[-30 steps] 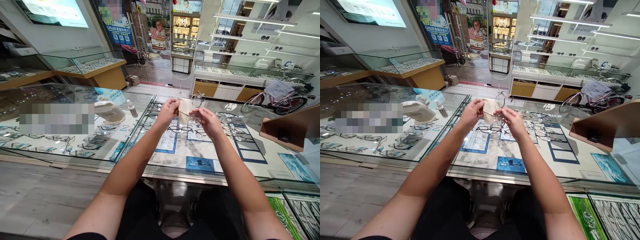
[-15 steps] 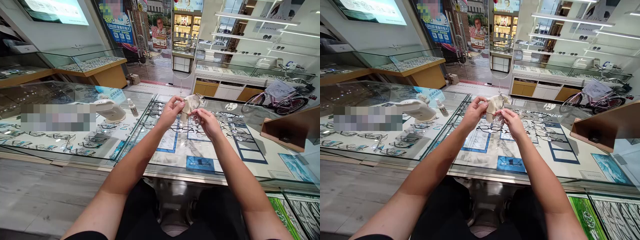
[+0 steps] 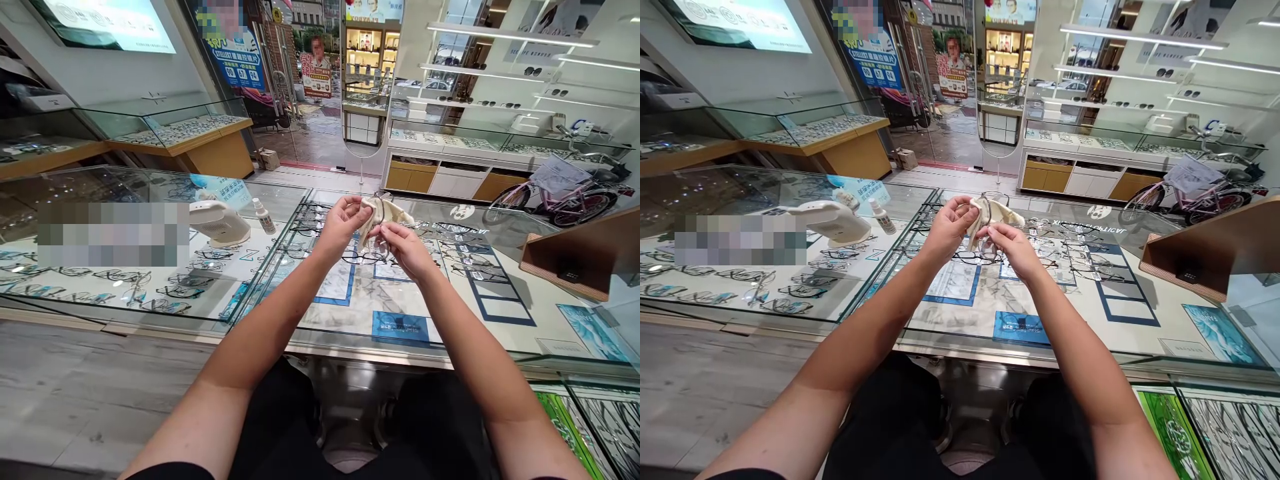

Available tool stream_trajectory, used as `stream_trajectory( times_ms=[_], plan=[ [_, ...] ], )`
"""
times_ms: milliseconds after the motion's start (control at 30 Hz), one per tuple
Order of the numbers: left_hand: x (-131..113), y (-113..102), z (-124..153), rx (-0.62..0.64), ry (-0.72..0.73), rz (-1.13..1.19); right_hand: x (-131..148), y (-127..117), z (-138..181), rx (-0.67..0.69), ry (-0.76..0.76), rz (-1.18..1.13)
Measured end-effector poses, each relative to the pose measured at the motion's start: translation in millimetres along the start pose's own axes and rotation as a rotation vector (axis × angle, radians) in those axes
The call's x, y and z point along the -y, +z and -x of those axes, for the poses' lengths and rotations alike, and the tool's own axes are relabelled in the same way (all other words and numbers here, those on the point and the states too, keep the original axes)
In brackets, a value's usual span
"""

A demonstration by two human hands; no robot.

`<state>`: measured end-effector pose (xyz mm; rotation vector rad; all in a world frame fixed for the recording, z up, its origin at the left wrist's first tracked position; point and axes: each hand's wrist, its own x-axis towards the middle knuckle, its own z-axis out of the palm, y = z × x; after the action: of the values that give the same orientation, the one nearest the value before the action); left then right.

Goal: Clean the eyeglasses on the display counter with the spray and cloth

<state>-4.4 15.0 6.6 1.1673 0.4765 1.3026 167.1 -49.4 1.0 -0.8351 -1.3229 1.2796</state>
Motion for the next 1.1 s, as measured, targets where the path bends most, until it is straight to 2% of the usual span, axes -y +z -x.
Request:
stream_trajectory(
  times_ms=[133, 267, 433, 567, 767, 867, 967, 1100],
  plan=[
    [-3, 1, 3, 0.171, -0.146, 0.038, -2, -1, 0, 0.025, -0.011, 0.005],
    [-6, 1, 5, 0.288, -0.203, 0.065, 0, -1, 0, 0.030, -0.008, -0.021],
    [-14, -3, 7, 0.300, -0.214, 0.020, 5, 1, 2, 0.024, 0.038, -0.055],
    [-14, -1, 8, 0.302, -0.151, -0.011, 5, 4, 3, 0.041, 0.041, -0.036],
    [0, 7, 9, 0.142, -0.035, -0.072, -4, 7, -1, 0.006, 0.053, -0.040],
    [0, 9, 11, 0.107, -0.019, -0.117, -7, 8, -1, 0.017, 0.037, -0.019],
    [-4, 7, 10, 0.143, -0.033, -0.144, -5, 7, 0, 0.030, 0.033, -0.006],
    [-10, 2, 7, 0.257, -0.062, -0.105, 4, 5, 2, 0.038, 0.058, -0.035]
  ],
)
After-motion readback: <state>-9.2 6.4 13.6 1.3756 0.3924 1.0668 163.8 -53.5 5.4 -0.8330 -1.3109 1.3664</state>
